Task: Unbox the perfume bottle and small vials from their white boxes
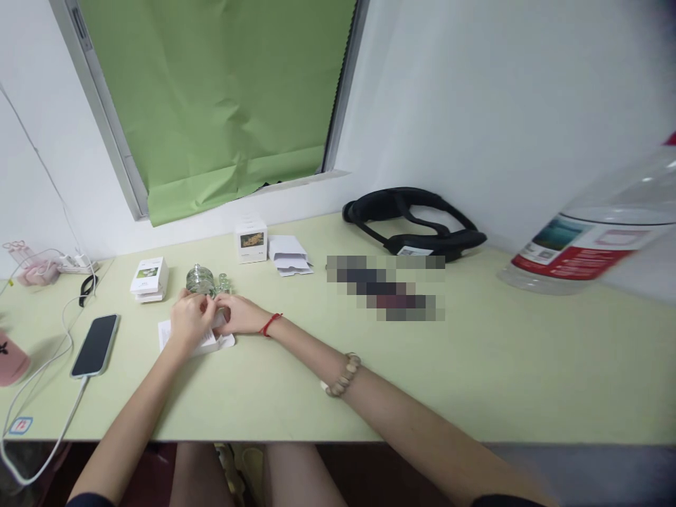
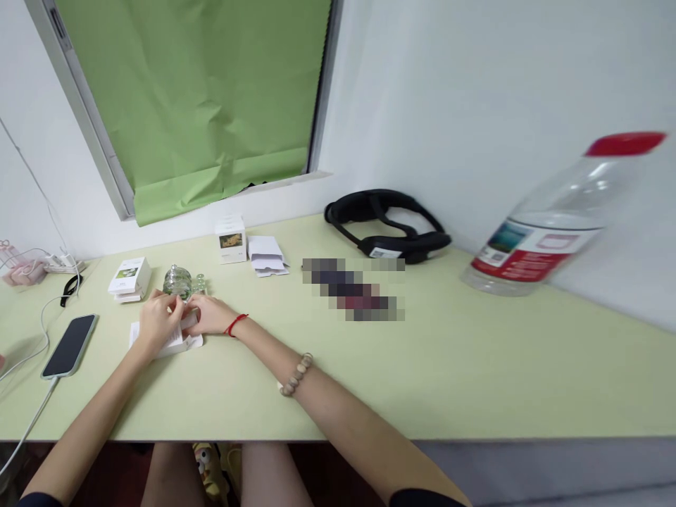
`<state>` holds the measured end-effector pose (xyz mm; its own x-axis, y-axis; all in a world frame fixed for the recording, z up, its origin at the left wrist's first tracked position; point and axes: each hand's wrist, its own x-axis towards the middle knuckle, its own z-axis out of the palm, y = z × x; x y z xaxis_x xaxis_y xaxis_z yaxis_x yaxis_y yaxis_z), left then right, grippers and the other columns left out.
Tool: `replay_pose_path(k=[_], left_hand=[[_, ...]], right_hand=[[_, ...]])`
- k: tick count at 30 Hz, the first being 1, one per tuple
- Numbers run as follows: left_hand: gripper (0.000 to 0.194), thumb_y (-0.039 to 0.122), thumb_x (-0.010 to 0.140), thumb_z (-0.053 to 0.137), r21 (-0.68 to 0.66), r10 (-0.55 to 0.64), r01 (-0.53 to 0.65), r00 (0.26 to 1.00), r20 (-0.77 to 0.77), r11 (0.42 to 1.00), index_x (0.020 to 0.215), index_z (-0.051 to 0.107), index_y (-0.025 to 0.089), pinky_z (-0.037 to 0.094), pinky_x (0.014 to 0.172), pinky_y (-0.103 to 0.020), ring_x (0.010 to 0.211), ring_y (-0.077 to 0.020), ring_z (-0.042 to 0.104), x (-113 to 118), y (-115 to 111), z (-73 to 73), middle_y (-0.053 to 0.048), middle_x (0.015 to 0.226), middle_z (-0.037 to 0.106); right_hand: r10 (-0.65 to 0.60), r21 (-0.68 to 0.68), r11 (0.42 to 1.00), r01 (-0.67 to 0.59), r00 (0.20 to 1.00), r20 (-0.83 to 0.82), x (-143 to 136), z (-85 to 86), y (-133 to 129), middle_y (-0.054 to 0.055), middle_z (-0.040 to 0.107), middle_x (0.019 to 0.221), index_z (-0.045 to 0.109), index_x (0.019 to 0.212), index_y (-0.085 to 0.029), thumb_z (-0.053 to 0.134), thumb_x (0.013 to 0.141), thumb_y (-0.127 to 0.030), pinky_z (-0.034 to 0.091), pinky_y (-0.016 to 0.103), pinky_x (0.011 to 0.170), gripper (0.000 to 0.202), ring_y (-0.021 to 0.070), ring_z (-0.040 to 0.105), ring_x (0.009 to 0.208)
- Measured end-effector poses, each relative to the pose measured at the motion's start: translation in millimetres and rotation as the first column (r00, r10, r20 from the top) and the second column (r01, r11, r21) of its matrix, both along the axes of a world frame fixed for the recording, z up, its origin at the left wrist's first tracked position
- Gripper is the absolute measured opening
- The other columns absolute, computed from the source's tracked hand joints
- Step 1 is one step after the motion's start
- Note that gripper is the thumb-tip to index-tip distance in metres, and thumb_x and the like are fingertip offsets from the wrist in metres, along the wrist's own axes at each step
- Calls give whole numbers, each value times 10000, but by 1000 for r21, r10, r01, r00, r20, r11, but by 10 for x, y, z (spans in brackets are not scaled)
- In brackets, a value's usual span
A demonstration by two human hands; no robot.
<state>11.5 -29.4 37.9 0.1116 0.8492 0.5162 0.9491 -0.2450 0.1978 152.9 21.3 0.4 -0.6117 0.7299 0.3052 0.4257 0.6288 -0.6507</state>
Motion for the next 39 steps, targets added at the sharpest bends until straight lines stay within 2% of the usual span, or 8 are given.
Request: replay_pose_path(k=[4,10,17,22,26,31,39], left_hand=[[327,248,872,463,30,4,-5,1000,23,1000,584,599,176,336,592,-255,790,-174,525,-3,-3,13,-48,628,632],[335,262,878,460,-10,-1,1,1000,10,1000,591,608,175,345,598,-260,794,-180,522,-14,5,18,-53,635,637],[329,261,876,464,-24,9,-8,1000,24,1000,591,603,174,335,592,-263,797,-183,523,-15,12,16,-49,633,641],[340,256,871,471,-5,0,1,999,34,1000,561,586,177,325,579,-263,786,-182,519,-21,22,-6,-49,626,637],[340,234,864,479,105,-32,27,998,49,994,535,544,179,332,588,-254,732,-164,502,-29,19,-13,-38,592,607],[338,216,866,466,276,-89,81,996,18,958,532,506,182,335,596,-250,682,-150,476,-32,15,-18,-26,562,570],[319,226,856,474,188,-68,62,997,22,980,543,515,185,345,600,-259,722,-164,498,-32,26,-38,-32,585,590]], right_hand=[[17,4,1000,-17,997,70,9,38,-21,47,609,1013,689,957,-180,776,557,-299,442,284,756,427,183,572,870],[32,-14,999,-30,984,176,29,117,-78,48,590,1055,655,1055,-200,783,548,-331,441,286,703,539,177,572,812],[81,-38,996,-76,982,171,53,127,-70,59,568,1098,618,1101,-197,776,551,-343,444,276,673,591,153,564,774],[19,3,1000,-20,980,196,22,102,-79,62,564,1087,618,1093,-188,774,558,-350,440,285,685,580,177,571,821],[-28,37,999,21,982,185,-17,97,-122,68,574,1086,624,1068,-187,764,582,-386,434,291,699,543,198,577,858],[-46,53,998,36,979,198,-26,102,-143,62,582,1054,629,1047,-194,760,594,-405,421,287,692,516,207,579,866],[-58,59,997,48,981,184,-33,76,-135,59,592,1055,610,1045,-197,756,593,-432,420,282,683,530,212,587,872]])
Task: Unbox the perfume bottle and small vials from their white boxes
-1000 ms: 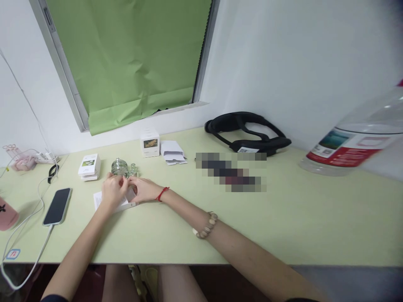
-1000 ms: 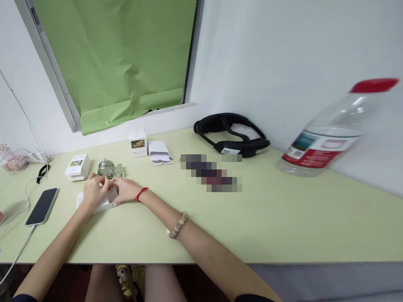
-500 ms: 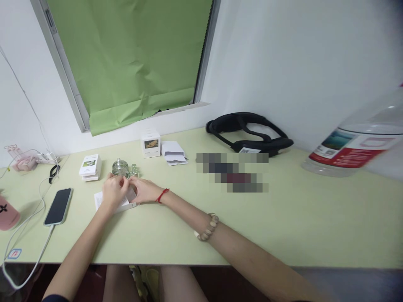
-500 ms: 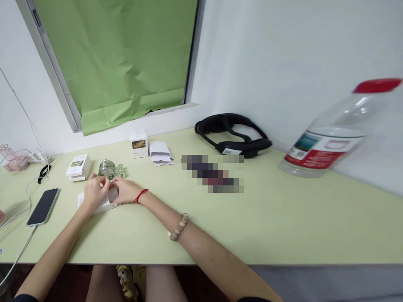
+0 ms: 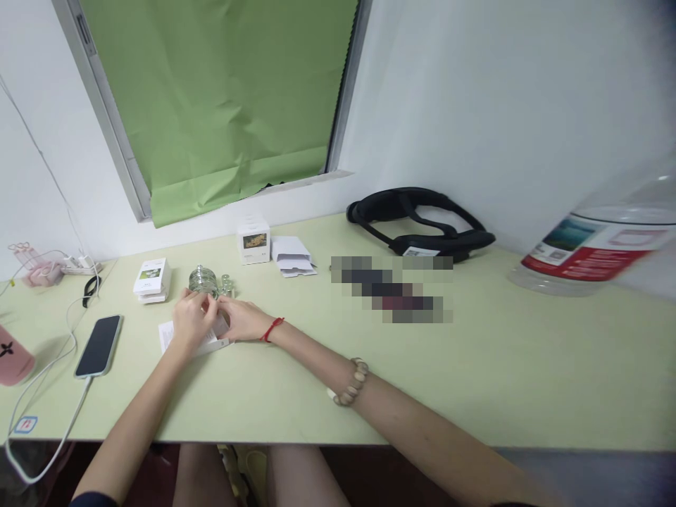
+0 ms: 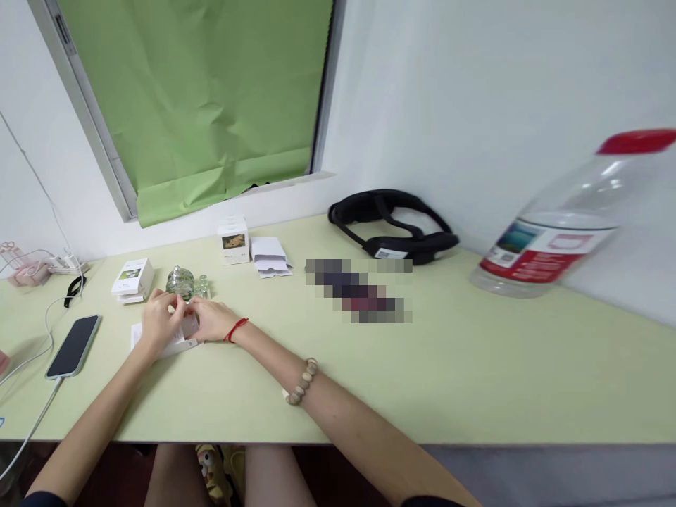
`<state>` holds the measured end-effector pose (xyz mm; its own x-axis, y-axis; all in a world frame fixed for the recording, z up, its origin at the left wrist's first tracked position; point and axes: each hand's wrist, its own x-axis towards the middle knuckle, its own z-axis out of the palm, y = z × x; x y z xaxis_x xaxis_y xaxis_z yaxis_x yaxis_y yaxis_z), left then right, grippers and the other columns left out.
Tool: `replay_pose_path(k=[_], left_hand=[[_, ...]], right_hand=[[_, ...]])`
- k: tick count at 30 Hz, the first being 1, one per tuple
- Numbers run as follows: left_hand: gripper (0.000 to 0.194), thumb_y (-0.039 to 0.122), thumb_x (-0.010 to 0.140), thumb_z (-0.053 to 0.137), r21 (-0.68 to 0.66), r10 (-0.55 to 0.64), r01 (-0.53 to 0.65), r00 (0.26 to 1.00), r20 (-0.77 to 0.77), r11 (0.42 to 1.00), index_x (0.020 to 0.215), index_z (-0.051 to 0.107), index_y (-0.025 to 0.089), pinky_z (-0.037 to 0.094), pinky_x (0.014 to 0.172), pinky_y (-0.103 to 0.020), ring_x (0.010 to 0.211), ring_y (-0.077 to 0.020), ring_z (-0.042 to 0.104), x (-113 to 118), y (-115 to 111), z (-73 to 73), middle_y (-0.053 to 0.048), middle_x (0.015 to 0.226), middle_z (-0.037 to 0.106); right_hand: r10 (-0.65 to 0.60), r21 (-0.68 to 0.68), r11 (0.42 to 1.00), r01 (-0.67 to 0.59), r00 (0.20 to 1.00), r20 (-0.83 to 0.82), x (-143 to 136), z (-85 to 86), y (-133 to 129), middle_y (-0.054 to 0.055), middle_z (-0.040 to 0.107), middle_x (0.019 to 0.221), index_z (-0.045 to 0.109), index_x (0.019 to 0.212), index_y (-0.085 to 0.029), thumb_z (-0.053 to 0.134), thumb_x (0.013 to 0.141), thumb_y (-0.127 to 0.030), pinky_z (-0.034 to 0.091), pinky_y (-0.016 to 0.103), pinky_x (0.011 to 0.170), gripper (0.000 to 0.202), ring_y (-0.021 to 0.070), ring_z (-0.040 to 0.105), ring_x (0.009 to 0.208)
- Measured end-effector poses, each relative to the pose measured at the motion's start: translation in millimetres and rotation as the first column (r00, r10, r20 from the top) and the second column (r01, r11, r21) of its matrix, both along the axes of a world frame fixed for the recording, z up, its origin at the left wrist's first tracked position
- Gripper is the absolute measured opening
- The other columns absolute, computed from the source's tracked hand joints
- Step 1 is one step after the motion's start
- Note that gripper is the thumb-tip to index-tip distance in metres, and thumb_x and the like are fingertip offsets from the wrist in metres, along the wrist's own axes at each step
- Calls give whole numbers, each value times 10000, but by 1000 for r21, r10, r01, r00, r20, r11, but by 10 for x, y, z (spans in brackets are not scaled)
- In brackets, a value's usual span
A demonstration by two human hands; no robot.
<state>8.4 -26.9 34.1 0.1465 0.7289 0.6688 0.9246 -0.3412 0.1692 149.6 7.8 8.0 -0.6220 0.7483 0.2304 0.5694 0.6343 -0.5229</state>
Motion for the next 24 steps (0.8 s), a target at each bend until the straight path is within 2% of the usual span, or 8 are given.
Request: replay_pose_path(k=[4,8,12,14,16,18,20,24], left_hand=[[216,215,821,498,-73,-25,27,999,29,997,610,541,186,384,642,-262,752,-165,523,25,-25,46,-31,664,614],[156,215,813,493,-179,-105,100,994,-18,979,672,554,186,420,702,-264,786,-163,543,55,-53,87,-33,731,600],[127,230,834,467,-291,-166,139,984,-69,946,887,579,199,441,708,-253,882,-160,570,57,-62,88,-42,939,587],[162,231,849,443,-333,-173,133,980,-94,933,949,567,204,444,688,-249,885,-154,580,54,-63,84,-45,1016,565],[178,237,861,427,-374,-167,114,980,-111,921,979,557,205,442,665,-251,864,-154,589,56,-69,89,-46,1050,555],[188,247,871,419,-412,-156,93,980,-123,907,1002,549,208,438,643,-256,839,-157,595,65,-79,103,-46,1062,557],[191,253,879,411,-439,-147,74,980,-134,895,1013,542,211,433,632,-258,837,-164,600,75,-88,117,-45,1071,563],[192,232,887,393,-459,-119,39,982,-149,888,1020,530,211,427,633,-260,844,-170,607,75,-80,112,-50,1089,571]], right_hand=[[-26,-17,1000,25,999,-24,-10,-11,0,67,609,1045,579,1076,-178,760,570,-410,433,305,712,586,233,592,903],[-36,-99,995,31,998,-49,-13,-28,31,44,645,1021,589,1048,-204,756,566,-362,433,293,712,534,227,603,896],[-36,-179,984,22,997,-73,-2,-59,94,13,671,919,604,1039,-226,754,573,-322,419,272,661,499,199,606,807],[-8,-246,969,-29,989,-150,6,-85,138,0,658,852,603,999,-204,739,586,-279,417,264,650,441,168,587,755],[48,-366,916,-164,951,-305,14,-112,187,-20,625,780,579,967,-177,716,587,-212,422,252,644,405,133,561,709],[93,-475,814,-333,884,-459,27,-135,237,-48,579,717,546,938,-161,709,568,-164,426,237,639,405,100,532,665],[101,-537,725,-432,837,-538,47,-151,279,-78,528,658,519,897,-157,726,546,-158,418,224,625,407,75,496,618],[99,-567,683,-461,827,-554,96,-159,325,-101,468,599,498,835,-156,752,551,-200,370,209,584,384,53,445,571]])
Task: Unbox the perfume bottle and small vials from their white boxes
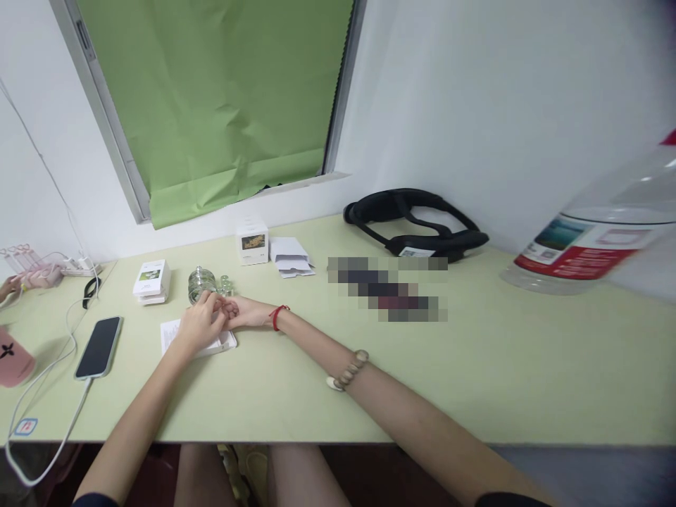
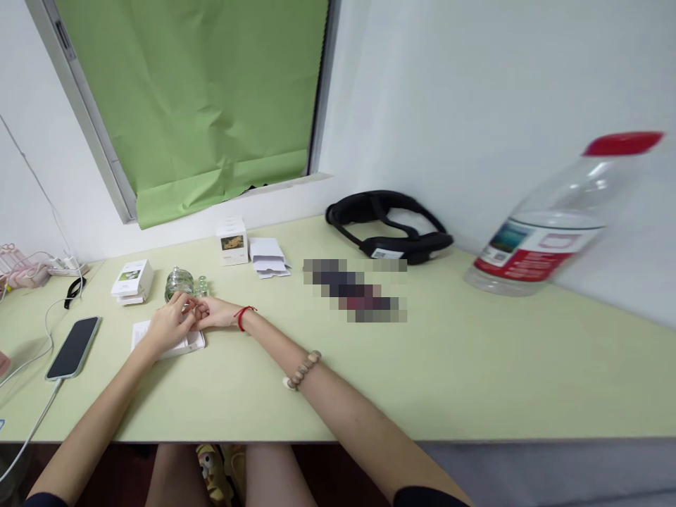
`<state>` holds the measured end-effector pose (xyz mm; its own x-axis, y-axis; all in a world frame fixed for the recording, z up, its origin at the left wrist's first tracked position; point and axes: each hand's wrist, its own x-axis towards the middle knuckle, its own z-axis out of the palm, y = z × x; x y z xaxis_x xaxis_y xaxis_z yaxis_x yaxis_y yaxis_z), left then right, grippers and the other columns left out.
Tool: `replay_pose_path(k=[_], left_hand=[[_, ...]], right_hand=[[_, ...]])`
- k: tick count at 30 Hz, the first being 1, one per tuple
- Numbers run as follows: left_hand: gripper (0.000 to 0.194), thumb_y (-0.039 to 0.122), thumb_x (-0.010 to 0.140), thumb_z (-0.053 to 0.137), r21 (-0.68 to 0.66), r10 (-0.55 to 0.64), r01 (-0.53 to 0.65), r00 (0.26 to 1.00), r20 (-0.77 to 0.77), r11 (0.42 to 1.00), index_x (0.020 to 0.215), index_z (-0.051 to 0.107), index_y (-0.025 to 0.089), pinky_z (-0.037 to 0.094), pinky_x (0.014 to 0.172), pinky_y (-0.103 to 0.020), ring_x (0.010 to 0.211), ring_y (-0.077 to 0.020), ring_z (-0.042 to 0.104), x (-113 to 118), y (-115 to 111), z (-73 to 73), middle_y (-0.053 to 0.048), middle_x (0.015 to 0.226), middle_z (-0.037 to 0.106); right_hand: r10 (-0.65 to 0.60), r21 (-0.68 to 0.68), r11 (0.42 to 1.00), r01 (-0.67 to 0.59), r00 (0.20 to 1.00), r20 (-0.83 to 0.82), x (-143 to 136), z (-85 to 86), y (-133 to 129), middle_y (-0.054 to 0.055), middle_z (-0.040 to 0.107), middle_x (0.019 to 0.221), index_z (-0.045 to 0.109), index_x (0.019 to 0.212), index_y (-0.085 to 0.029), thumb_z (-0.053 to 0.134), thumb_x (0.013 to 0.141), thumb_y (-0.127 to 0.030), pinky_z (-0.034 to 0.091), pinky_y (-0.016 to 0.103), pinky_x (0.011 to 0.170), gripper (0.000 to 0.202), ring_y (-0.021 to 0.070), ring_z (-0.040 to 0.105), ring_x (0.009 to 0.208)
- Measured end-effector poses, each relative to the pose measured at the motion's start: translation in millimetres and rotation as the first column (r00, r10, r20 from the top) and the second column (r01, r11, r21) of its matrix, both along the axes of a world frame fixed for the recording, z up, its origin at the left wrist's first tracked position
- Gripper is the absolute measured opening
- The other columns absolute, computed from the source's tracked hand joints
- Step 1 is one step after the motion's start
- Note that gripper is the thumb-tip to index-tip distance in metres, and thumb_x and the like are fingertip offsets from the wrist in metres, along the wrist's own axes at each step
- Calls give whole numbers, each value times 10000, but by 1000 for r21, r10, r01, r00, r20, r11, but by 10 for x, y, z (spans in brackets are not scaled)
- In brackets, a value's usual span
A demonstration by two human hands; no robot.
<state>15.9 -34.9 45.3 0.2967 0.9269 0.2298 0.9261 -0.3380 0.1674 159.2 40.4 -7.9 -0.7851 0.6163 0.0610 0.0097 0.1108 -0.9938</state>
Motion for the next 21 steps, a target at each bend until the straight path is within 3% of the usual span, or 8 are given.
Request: replay_pose_path(k=[8,21], left_hand=[[199,212,893,382,-15,9,-8,1000,13,1000,1031,525,216,434,664,-273,875,-181,616,-20,27,-22,-52,1121,587],[216,210,895,366,6,43,-43,998,37,999,1027,537,224,437,670,-272,866,-174,621,-42,24,7,-44,1098,608]], right_hand=[[6,-9,1000,-6,1000,2,19,17,36,-70,529,658,532,824,-150,757,593,-274,407,238,663,346,72,503,638],[-21,-89,996,22,1000,8,124,39,104,-97,469,610,562,890,-145,817,543,-361,342,208,591,482,44,422,576]])
